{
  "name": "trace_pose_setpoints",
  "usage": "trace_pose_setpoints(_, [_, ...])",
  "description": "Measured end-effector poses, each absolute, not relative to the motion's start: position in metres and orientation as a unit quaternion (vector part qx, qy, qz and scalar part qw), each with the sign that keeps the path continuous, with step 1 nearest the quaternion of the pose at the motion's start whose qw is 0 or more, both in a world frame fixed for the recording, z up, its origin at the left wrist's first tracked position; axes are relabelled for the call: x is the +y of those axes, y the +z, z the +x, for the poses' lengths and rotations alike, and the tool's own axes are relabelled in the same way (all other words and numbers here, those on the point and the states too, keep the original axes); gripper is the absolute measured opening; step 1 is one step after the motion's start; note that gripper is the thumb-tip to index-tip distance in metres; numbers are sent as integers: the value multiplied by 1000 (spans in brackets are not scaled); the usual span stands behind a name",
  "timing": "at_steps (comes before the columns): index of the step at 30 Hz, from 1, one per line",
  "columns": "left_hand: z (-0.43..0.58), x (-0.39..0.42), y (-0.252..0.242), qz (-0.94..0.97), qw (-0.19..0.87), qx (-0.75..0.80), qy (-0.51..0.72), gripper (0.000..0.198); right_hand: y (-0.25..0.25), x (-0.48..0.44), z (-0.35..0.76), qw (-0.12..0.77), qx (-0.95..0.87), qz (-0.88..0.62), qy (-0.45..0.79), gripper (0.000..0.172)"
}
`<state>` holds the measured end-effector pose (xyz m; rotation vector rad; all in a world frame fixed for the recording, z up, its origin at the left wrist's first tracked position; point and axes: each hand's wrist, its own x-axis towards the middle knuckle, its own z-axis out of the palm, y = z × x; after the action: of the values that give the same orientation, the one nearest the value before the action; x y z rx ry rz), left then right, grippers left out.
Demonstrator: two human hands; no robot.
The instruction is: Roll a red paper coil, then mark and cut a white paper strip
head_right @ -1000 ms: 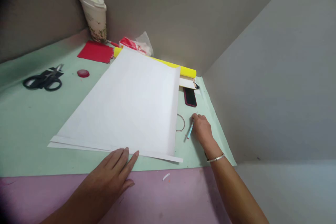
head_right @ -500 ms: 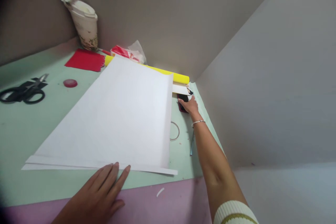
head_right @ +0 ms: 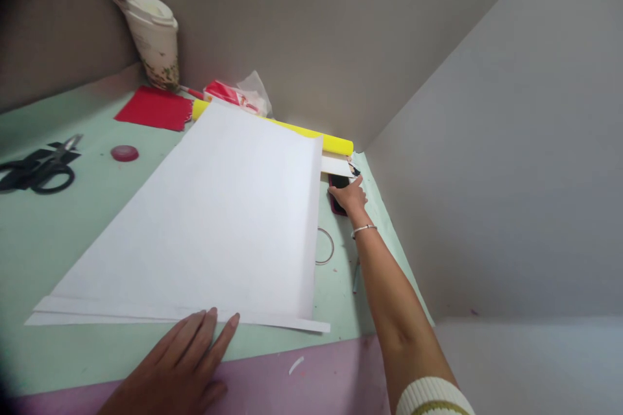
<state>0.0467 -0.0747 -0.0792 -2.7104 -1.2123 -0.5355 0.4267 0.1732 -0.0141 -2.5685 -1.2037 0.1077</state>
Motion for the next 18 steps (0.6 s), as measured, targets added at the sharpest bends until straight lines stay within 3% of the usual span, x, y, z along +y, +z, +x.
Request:
trace_pose_setpoints(10, [48, -73, -82, -900, 70, -393, -176, 47, -9, 125, 418, 171, -456, -867, 103, 126])
trace_pose_setpoints(15, [47, -73, -85, -899, 71, -391, -184, 48, 3, 97, 427, 208, -473, -850, 105, 99])
trace_pose_setpoints(18, [47, -73, -87, -899, 68, -396, -176, 50, 1, 75, 430, 210, -481, -846, 100, 96])
